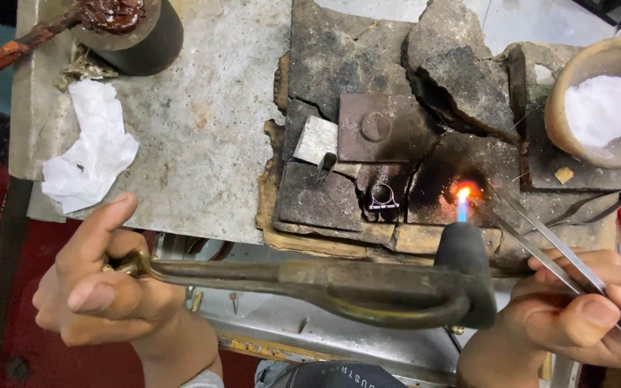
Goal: Heating a metal ring using a blowtorch and tweezers on a soldering block in a jewelry workshop.
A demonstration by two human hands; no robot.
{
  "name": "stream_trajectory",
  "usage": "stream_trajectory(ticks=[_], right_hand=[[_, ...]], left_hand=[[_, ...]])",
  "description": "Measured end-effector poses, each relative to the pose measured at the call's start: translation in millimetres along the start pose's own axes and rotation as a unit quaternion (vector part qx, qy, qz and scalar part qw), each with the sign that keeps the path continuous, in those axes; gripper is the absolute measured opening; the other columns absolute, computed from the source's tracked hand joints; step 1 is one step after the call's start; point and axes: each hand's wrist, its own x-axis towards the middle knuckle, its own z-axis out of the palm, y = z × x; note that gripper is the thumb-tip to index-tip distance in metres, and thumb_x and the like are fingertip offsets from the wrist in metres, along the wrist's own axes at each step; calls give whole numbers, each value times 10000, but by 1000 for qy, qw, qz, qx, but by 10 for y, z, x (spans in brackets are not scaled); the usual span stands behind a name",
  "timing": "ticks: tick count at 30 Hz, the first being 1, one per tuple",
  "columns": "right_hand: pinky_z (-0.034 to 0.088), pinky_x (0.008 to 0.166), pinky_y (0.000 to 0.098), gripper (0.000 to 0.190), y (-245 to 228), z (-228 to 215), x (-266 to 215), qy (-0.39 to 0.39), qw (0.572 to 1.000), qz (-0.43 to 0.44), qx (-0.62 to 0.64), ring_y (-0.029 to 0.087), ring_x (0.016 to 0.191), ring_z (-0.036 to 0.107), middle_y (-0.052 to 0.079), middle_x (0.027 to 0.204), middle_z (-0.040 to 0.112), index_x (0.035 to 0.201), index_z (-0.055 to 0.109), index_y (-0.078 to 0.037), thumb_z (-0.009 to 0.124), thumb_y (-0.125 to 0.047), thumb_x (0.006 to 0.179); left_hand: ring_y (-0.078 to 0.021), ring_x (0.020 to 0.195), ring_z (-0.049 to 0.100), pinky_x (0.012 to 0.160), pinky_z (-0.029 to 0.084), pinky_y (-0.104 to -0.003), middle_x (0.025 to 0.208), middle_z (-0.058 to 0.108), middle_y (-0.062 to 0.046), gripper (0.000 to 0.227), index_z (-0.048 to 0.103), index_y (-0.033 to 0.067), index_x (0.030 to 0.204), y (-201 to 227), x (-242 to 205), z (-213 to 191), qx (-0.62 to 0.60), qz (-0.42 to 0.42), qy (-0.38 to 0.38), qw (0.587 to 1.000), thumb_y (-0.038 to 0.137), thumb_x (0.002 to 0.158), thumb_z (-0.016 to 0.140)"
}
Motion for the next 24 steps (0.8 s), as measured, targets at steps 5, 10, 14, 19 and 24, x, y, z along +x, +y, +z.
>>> stream_trajectory(ticks=[5, 10, 14, 19, 24], right_hand=[[406, 565, 476, 345, 40, -45, -8, -12, 1000, 1, 15, 299, 543, 375, 195, 630, 334, 1032, 336, 11, 474, -295, 1111], [377, 558, 471, 334, -30, 16, 8, -13, 1000, 4, 3, 300, 547, 376, 219, 744, 349, 1070, 345, 10, 475, -295, 1114], [367, 535, 471, 356, -26, 1, 11, -28, 1000, 2, 4, 285, 517, 342, 219, 755, 331, 1061, 334, 22, 469, -301, 1125], [365, 529, 478, 345, 18, 64, 24, 17, 999, -26, 13, 304, 552, 377, 201, 719, 350, 1032, 361, 21, 502, -288, 1092], [377, 513, 457, 338, -135, 96, 51, -14, 1000, 3, 2, 274, 530, 333, 216, 785, 310, 1058, 325, 27, 473, -270, 1124]], left_hand=[[-329, 607, 632, 618, 508, -423, 702, 665, -210, 788, 772, -187, 970, 5, 8, 7, 2, 0, 0, 1000, 317, 1228, 224], [-337, 628, 659, 628, 515, -421, 678, 654, -194, 802, 786, -176, 953, 28, 13, 26, 11, -8, 13, 1000, 326, 1225, 223], [-356, 649, 675, 633, 524, -426, 732, 690, -229, 798, 773, -190, 954, 7, 15, 20, 4, 5, 11, 1000, 318, 1229, 222], [-328, 613, 644, 637, 520, -421, 702, 673, -200, 786, 779, -185, 965, -14, 15, -5, 10, 12, 4, 1000, 305, 1231, 224], [-325, 599, 631, 610, 505, -410, 724, 687, -213, 791, 772, -193, 946, -13, 21, -10, 9, 10, 5, 1000, 296, 1234, 221]])
